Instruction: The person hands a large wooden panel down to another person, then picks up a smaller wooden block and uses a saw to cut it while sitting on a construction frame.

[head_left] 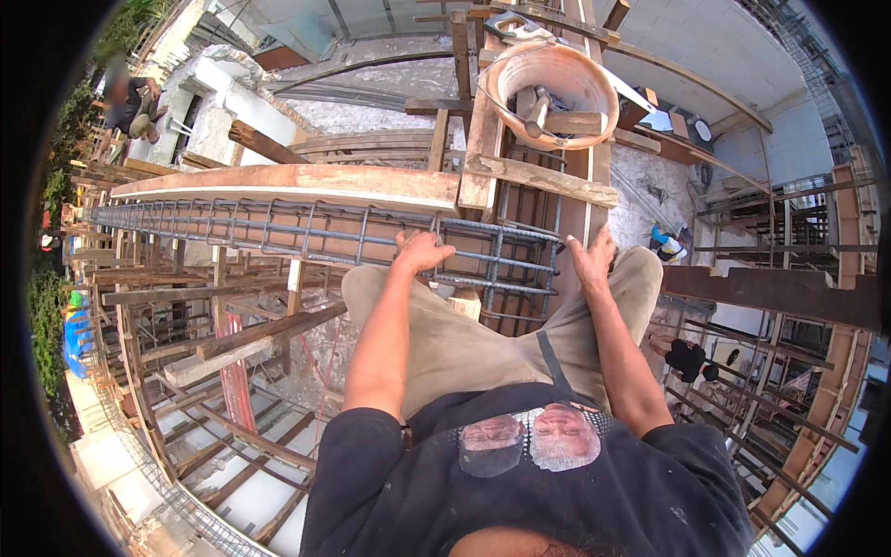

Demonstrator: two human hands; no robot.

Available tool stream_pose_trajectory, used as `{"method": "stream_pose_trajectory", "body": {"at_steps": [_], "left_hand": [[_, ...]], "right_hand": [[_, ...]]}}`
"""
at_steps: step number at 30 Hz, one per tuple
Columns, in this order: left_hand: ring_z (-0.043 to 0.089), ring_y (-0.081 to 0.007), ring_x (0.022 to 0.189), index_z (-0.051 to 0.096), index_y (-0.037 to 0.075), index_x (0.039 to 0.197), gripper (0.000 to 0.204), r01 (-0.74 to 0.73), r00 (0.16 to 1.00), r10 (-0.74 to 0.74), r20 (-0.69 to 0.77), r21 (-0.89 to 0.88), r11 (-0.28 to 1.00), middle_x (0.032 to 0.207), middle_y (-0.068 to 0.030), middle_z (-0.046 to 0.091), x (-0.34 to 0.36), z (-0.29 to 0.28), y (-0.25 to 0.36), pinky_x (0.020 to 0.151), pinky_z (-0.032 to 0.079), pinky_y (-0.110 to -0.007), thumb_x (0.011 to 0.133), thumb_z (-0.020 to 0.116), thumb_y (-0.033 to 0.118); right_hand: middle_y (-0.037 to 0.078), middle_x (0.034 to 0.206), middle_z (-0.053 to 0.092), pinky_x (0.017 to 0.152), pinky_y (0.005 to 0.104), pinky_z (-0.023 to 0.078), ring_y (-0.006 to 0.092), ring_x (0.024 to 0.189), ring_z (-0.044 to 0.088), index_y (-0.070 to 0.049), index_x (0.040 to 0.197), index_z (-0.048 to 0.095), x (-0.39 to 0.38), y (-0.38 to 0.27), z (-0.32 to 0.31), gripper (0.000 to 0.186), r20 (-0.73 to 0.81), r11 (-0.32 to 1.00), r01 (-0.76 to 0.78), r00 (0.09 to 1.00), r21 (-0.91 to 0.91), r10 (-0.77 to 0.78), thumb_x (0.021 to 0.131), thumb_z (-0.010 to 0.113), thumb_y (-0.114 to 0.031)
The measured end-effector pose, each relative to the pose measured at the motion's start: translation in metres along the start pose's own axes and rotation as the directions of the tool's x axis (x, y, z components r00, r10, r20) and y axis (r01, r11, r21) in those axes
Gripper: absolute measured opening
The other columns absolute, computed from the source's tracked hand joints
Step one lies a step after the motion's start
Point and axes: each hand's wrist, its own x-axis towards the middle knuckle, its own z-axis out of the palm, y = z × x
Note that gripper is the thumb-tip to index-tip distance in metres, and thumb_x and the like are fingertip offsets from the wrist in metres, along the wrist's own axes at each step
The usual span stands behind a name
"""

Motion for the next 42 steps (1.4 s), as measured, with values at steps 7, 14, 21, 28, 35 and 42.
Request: {"method": "stream_pose_trajectory", "body": {"at_steps": [7,14,21,28,35,42], "left_hand": [[0.033,-0.0471,0.149,0.064,-0.002,0.131,0.081,0.008,1.000,-0.011,0.028,0.106,0.994,0.148,-0.0289,0.053,0.008,-0.018,0.028,0.123,0.012,-0.057,0.088,0.053,0.065],[0.048,-0.0487,0.134,0.067,-0.003,0.125,0.075,0.139,0.990,-0.138,-0.024,0.039,0.989,0.137,-0.0348,0.057,0.010,-0.004,0.003,0.116,0.030,-0.052,0.087,0.053,0.060],[0.066,-0.0448,0.100,0.068,-0.008,0.098,0.065,0.031,0.999,-0.032,0.022,0.026,0.999,0.109,-0.0315,0.070,0.032,-0.018,-0.008,0.085,0.046,-0.053,0.089,0.058,0.055],[0.068,-0.0419,0.096,0.068,-0.008,0.098,0.061,-0.032,0.995,0.017,0.099,0.149,0.988,0.106,-0.0291,0.070,0.034,-0.021,-0.011,0.079,0.050,-0.053,0.088,0.063,0.052],[0.069,-0.0399,0.096,0.068,-0.005,0.100,0.058,-0.051,0.994,0.022,0.103,0.287,0.956,0.105,-0.0268,0.070,0.026,-0.013,0.002,0.076,0.052,-0.052,0.086,0.065,0.050],[0.070,-0.0380,0.097,0.067,-0.003,0.103,0.055,-0.118,0.993,0.087,0.082,0.558,0.821,0.104,-0.0245,0.069,0.036,-0.007,0.030,0.073,0.055,-0.052,0.085,0.067,0.048]], "right_hand": [[0.027,0.162,0.028,0.119,0.0665,0.021,0.0487,0.150,0.024,-0.010,0.152,0.046,-0.086,-0.008,-0.124,0.070,0.046,0.884,0.389,0.919,-0.259,-0.391,0.091,0.071,-0.035],[0.028,0.167,0.018,0.110,0.0816,0.019,0.0504,0.155,0.013,-0.008,0.153,0.047,-0.095,0.010,-0.126,0.072,0.115,0.922,0.276,0.961,-0.273,-0.253,0.093,0.065,-0.044],[0.028,0.163,0.028,0.106,0.0818,0.028,0.0496,0.152,0.022,-0.005,0.144,0.055,-0.103,0.032,-0.123,0.067,-0.019,0.937,0.280,0.957,-0.210,-0.290,0.089,0.067,-0.043],[0.026,0.162,0.032,0.105,0.0808,0.028,0.0466,0.151,0.027,-0.002,0.138,0.060,-0.099,0.033,-0.116,0.059,-0.105,0.950,0.277,0.950,-0.142,-0.292,0.091,0.064,-0.037],[0.025,0.160,0.037,0.105,0.0777,0.033,0.0463,0.149,0.030,-0.005,0.130,0.067,-0.096,0.038,-0.115,0.050,-0.146,0.954,0.284,0.944,-0.092,-0.295,0.089,0.064,-0.033],[0.024,0.161,0.035,0.106,0.0784,0.033,0.0452,0.151,0.027,-0.006,0.129,0.068,-0.094,0.039,-0.114,0.049,-0.144,0.954,0.290,0.943,-0.080,-0.299,0.088,0.067,-0.033]]}}
